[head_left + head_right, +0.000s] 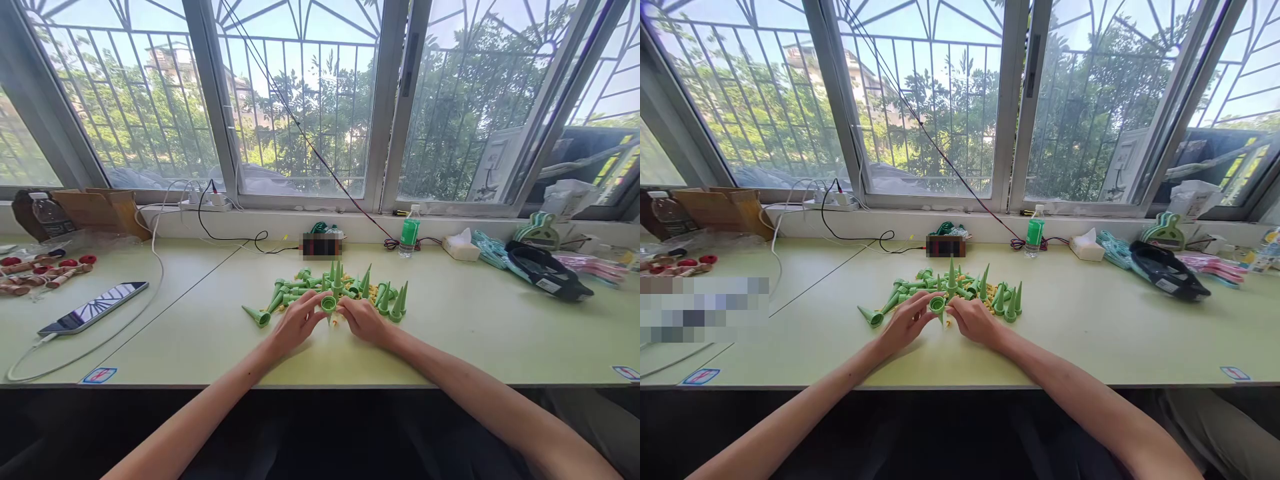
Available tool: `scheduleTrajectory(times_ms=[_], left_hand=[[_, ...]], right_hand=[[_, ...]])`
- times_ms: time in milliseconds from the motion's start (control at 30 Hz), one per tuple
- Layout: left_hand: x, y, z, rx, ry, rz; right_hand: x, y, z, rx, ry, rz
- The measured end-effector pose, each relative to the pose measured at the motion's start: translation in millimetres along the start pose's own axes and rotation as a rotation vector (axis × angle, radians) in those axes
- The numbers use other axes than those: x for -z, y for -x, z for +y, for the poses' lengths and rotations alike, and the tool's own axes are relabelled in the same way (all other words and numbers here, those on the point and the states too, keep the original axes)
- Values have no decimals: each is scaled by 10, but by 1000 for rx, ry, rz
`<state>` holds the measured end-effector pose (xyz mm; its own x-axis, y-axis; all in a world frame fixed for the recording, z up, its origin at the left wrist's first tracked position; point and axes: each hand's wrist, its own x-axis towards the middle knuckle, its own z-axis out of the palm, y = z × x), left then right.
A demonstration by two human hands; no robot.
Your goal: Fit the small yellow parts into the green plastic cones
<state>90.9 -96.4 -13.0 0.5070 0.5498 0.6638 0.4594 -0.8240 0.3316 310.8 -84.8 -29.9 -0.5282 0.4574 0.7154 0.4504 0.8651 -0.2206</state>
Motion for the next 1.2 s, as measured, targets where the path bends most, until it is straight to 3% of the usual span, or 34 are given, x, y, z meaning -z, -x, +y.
scheduleTrajectory(times_ms=[900, 1200], left_hand=[[-41, 9, -22, 8, -52, 43], [-31, -66, 65, 249, 103, 77]], right_hand=[[38, -30, -51, 2, -26, 18], [20, -22, -26, 18, 87, 126]])
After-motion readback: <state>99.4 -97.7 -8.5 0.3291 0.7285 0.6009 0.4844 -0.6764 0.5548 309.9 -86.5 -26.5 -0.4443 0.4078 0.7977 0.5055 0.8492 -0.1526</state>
